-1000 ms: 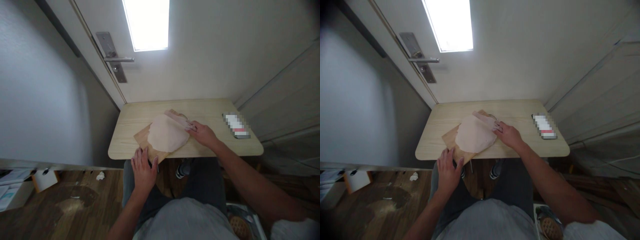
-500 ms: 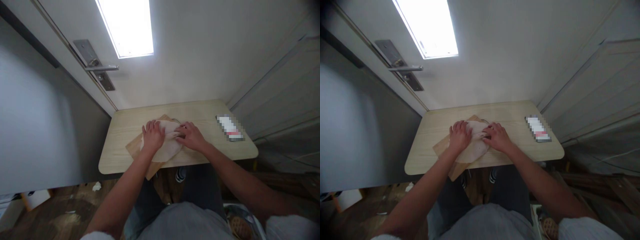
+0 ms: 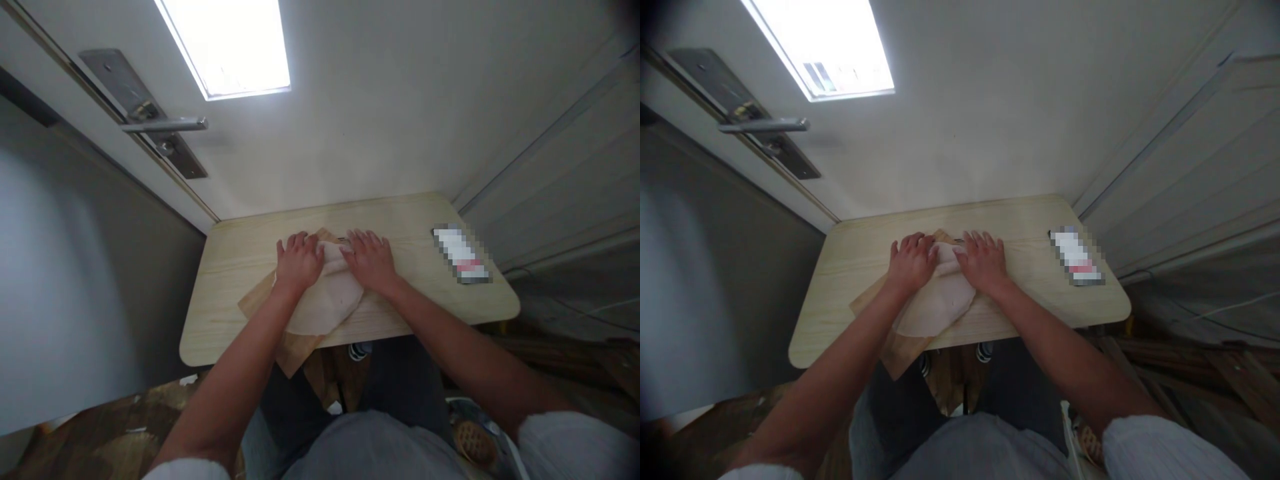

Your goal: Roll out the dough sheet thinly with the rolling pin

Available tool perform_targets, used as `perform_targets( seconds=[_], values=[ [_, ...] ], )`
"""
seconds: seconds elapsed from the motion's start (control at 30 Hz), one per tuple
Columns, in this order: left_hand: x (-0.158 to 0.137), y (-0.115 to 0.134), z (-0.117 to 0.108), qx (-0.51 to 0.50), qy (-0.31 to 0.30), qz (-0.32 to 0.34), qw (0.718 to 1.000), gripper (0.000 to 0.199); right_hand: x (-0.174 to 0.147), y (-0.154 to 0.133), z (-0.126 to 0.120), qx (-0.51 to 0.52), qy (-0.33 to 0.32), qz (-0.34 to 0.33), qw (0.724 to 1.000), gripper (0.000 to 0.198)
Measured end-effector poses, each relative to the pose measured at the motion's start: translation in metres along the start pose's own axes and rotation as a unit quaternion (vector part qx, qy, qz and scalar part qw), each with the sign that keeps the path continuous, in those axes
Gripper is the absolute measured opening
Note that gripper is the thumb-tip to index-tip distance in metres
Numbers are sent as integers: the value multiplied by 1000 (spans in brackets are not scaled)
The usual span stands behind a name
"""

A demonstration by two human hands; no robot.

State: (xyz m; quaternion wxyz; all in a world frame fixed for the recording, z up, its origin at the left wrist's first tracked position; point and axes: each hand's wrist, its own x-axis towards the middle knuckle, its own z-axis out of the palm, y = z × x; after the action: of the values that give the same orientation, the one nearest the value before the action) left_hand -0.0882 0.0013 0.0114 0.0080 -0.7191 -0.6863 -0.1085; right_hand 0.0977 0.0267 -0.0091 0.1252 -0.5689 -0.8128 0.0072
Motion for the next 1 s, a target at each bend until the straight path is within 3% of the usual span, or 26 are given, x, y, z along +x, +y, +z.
perform_targets(
  seconds=[0.23,0.37,0.57,0.83,1.0],
  values=[
    [30,-11,-1,-10,3,3,1000,44,35,-4,3,11,-21,31,999,59],
    [28,-10,-3,-2,4,0,1000,43,35,-4,2,8,-30,32,999,58],
    [-6,3,-4,1,32,-13,999,39,-2,-3,-3,-2,-19,24,1000,58],
    [-63,25,-1,-12,52,-31,998,50,-67,-4,-5,2,5,35,999,61],
    [-69,26,-1,-13,50,-30,998,52,-72,-7,-8,3,6,39,999,62]
  ],
)
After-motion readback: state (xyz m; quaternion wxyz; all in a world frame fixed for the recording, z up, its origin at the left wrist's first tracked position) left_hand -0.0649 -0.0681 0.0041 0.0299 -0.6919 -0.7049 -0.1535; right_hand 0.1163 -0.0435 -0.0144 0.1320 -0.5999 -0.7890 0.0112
